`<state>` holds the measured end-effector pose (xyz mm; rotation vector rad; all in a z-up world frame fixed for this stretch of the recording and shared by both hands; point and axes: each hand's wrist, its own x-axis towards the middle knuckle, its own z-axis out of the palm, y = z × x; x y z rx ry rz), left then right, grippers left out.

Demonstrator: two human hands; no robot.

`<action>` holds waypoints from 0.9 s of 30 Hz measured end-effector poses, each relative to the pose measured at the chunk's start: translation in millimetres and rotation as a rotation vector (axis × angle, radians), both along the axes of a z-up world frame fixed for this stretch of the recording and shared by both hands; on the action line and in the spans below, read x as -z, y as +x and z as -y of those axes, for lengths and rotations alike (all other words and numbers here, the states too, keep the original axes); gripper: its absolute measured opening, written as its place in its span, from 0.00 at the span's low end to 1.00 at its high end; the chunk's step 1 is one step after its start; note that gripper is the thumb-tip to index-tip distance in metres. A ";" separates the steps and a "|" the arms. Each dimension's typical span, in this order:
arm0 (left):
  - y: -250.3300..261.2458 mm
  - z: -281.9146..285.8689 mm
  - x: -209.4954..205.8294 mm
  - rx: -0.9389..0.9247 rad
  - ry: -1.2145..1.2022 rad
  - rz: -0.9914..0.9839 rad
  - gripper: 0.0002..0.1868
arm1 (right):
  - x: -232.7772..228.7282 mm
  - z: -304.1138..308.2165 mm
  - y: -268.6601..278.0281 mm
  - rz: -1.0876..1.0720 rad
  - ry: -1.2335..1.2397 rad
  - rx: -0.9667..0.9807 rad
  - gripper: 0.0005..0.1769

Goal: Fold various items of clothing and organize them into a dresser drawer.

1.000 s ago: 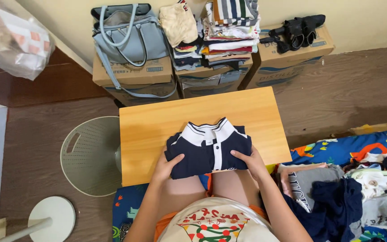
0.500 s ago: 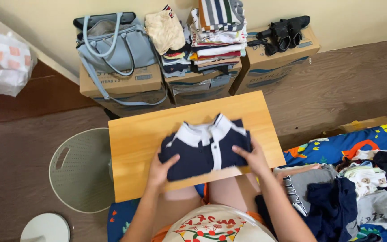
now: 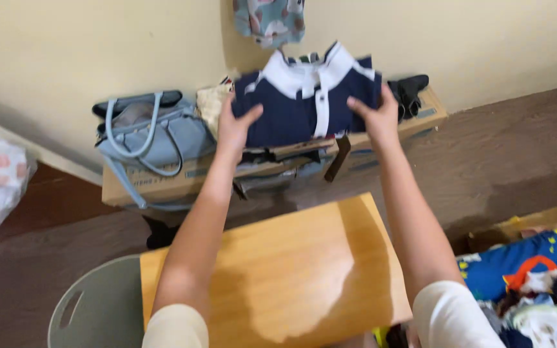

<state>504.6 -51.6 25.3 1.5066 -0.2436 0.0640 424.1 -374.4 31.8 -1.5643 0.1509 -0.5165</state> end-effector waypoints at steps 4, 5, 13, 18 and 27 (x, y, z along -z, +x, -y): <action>95.1 31.4 37.2 -0.026 -0.043 0.054 0.36 | 7.2 18.2 76.5 0.016 -0.092 0.104 0.38; 112.8 37.9 57.1 -0.072 -0.019 0.108 0.40 | 18.1 20.6 91.0 0.033 -0.213 0.197 0.46; 85.2 91.3 100.9 0.096 1.073 0.165 0.30 | 88.0 -16.2 110.6 -0.451 -0.887 -0.087 0.43; 48.9 77.3 36.3 0.127 1.118 0.101 0.31 | 76.6 -13.6 76.4 -0.352 -0.956 -0.005 0.43; -196.8 -149.5 -20.8 -0.154 0.927 0.362 0.29 | 57.5 0.7 -221.4 -0.522 -0.582 0.117 0.41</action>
